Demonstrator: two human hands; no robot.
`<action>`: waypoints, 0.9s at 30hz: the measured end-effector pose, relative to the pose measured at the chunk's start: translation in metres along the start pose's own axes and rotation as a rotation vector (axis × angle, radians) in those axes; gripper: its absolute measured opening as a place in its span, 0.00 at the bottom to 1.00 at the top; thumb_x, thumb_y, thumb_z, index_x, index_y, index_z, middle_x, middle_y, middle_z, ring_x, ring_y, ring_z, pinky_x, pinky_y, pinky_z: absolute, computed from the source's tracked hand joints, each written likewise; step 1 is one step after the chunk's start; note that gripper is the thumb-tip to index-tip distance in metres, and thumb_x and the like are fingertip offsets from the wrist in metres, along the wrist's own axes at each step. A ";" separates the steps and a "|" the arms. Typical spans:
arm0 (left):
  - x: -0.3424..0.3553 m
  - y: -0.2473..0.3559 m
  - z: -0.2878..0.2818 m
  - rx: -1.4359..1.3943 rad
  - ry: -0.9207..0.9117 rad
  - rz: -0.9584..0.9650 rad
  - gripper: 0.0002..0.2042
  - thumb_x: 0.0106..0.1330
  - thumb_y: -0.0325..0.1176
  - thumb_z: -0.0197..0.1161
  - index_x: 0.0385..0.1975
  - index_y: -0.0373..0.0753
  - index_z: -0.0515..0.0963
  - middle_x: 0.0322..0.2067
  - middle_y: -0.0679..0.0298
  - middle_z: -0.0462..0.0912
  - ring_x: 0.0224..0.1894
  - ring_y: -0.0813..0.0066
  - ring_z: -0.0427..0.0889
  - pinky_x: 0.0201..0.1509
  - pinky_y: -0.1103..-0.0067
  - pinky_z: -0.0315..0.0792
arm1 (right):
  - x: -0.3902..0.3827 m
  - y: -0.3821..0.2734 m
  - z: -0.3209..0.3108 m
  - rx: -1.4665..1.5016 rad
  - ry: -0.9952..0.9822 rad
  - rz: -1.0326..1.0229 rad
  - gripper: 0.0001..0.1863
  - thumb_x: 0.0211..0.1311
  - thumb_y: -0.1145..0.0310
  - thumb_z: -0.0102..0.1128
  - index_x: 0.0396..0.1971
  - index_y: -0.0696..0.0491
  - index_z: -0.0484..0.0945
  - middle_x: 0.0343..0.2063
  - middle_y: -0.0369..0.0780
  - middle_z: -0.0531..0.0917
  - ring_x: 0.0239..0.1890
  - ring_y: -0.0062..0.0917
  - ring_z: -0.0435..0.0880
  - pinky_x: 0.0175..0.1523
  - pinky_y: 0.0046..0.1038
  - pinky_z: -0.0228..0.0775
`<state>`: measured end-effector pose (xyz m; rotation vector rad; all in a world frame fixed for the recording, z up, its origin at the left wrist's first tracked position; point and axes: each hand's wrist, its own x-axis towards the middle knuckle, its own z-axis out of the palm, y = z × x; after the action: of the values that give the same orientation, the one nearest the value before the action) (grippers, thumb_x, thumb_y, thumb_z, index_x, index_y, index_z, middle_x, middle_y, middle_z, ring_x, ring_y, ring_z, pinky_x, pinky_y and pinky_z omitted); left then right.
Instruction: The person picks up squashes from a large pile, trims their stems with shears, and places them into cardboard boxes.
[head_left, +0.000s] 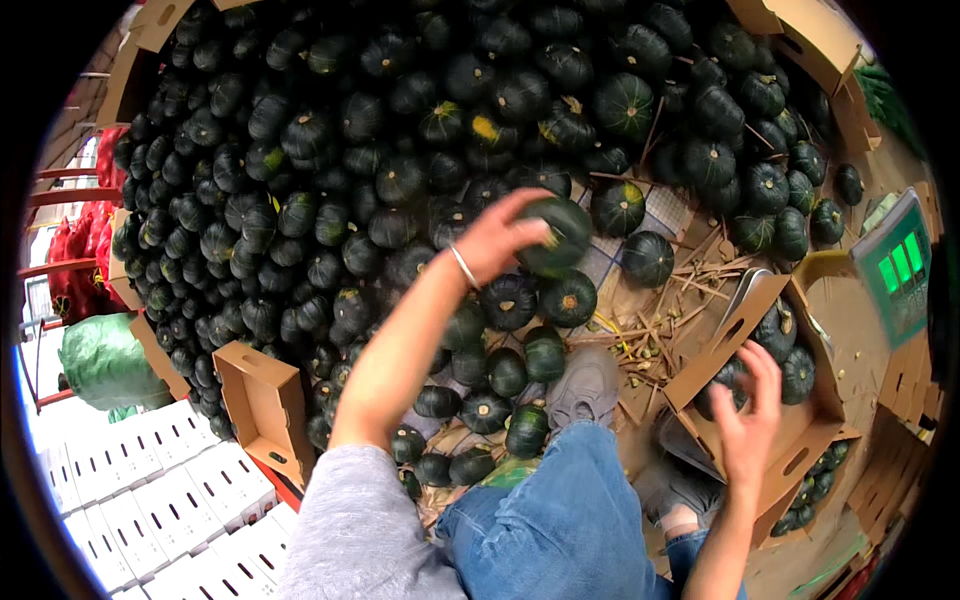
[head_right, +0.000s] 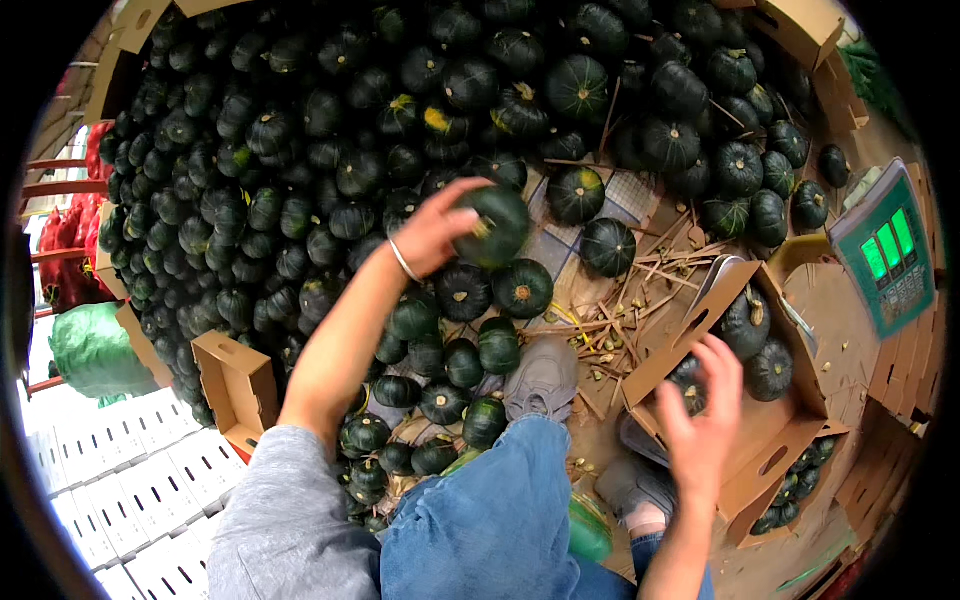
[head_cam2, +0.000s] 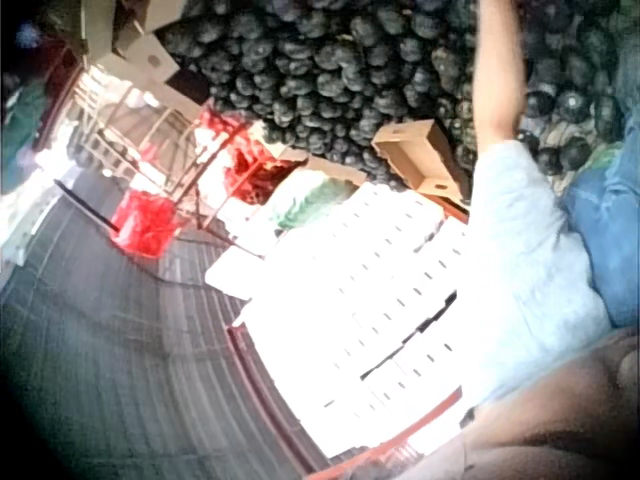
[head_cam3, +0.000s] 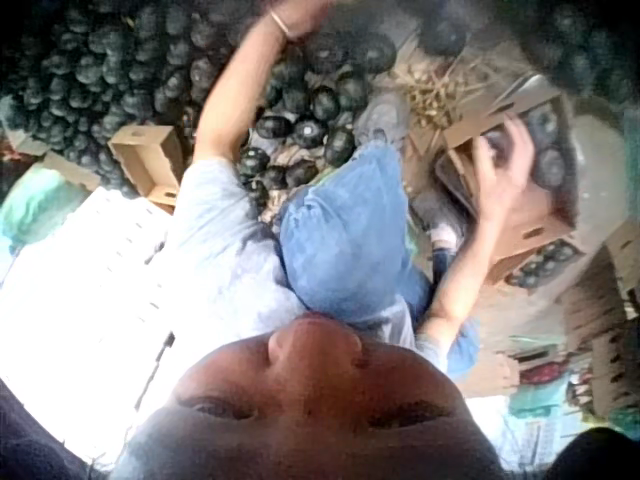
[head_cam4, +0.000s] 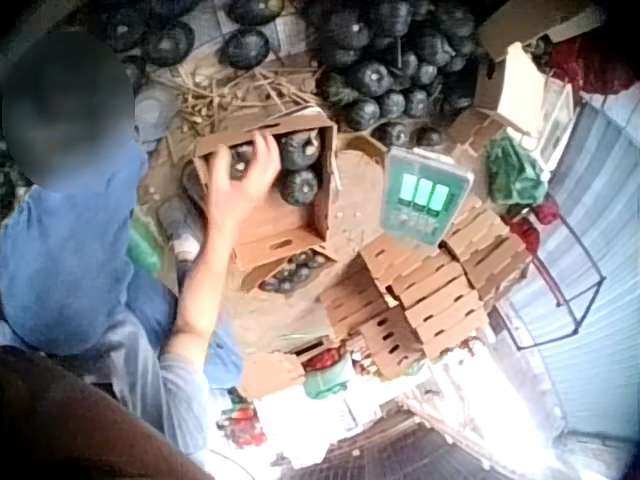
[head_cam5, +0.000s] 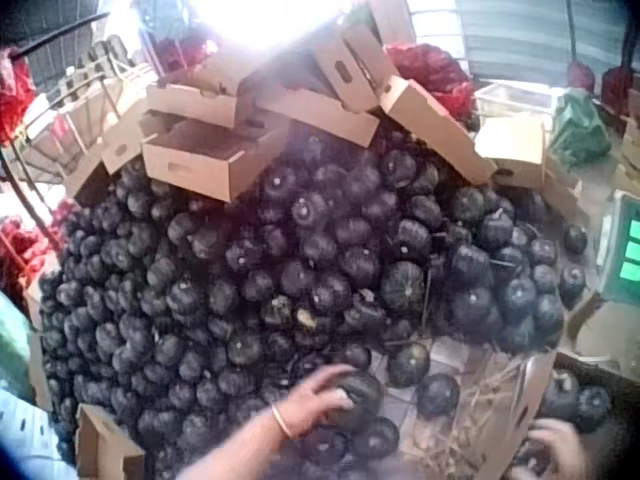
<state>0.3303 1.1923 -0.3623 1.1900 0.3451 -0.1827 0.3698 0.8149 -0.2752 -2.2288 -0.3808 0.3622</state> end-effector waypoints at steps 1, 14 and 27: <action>-0.010 -0.007 0.020 -0.051 -0.029 -0.067 0.27 0.58 0.36 0.63 0.58 0.42 0.64 0.50 0.62 0.74 0.51 0.71 0.75 0.55 0.70 0.72 | 0.004 -0.020 0.019 0.126 -0.060 0.029 0.30 0.46 0.71 0.65 0.54 0.52 0.68 0.54 0.43 0.71 0.56 0.32 0.70 0.56 0.34 0.66; 0.108 0.034 -0.142 1.399 1.065 -0.236 0.47 0.46 0.45 0.72 0.61 0.27 0.52 0.60 0.44 0.57 0.62 0.47 0.59 0.64 0.64 0.61 | 0.013 -0.030 0.175 0.997 -0.819 0.369 0.24 0.57 0.70 0.63 0.54 0.56 0.70 0.48 0.41 0.76 0.42 0.22 0.79 0.46 0.24 0.73; 0.021 0.027 -0.079 -0.101 0.585 0.190 0.27 0.59 0.36 0.60 0.58 0.36 0.62 0.56 0.53 0.69 0.54 0.60 0.73 0.56 0.60 0.71 | 0.011 -0.017 0.116 0.612 -0.410 0.300 0.31 0.50 0.72 0.67 0.56 0.56 0.66 0.52 0.43 0.73 0.50 0.28 0.75 0.51 0.28 0.72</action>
<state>0.3454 1.2762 -0.3723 1.1530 0.7378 0.3540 0.3336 0.9094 -0.3353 -1.5975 -0.1156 0.9643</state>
